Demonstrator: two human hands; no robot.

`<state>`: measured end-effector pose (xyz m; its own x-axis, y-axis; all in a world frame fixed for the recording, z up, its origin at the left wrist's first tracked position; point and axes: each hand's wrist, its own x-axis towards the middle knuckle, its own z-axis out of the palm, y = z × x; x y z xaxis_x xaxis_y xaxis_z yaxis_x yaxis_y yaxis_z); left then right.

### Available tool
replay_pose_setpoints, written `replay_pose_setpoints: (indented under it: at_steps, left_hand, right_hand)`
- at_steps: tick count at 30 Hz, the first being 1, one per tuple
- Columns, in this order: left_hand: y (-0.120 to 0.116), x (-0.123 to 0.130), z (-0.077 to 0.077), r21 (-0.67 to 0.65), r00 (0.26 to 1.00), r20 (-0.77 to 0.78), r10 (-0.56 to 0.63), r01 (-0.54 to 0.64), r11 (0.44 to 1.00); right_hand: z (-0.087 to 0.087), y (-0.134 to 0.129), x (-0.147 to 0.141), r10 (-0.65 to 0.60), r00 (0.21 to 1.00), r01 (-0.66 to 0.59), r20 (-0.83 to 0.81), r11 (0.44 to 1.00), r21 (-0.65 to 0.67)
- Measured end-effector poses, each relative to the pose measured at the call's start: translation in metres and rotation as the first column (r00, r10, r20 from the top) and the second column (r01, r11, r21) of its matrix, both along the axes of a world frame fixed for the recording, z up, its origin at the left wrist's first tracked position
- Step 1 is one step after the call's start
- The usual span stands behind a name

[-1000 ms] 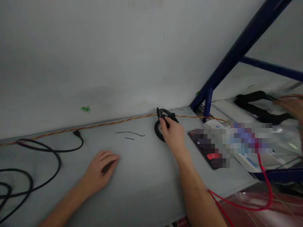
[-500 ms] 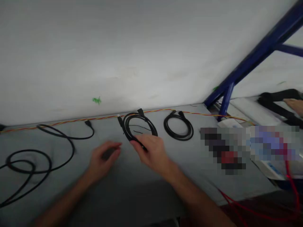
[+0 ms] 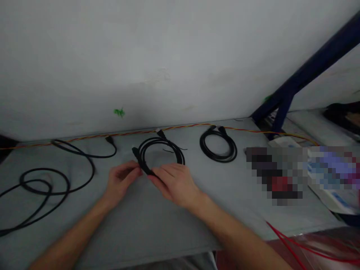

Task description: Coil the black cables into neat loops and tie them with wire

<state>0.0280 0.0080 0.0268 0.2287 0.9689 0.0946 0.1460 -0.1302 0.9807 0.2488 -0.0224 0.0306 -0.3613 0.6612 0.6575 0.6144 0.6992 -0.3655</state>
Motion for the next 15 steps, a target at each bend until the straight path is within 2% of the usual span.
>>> replay_pose_setpoints:
  at_steps: [4,11,15]
  left_hand:
    - [0.0009,0.0003,-0.002,-0.038,0.999,-0.001,0.033,-0.033,0.999]
    - [0.0034,-0.0025,0.0013,-0.092,1.0,-0.016,-0.009,0.008,0.996]
    - [0.0073,-0.0025,-0.0041,-0.096,1.0,-0.023,0.014,-0.016,0.995]
  right_hand:
    - [-0.0023,-0.0007,-0.001,0.013,1.0,-0.012,0.011,1.0,-0.027]
    - [-0.0045,-0.0013,-0.0018,0.004,1.0,-0.004,-0.002,1.0,-0.031]
    - [-0.0045,-0.0035,-0.0027,0.004,0.999,-0.005,-0.038,0.999,-0.038]
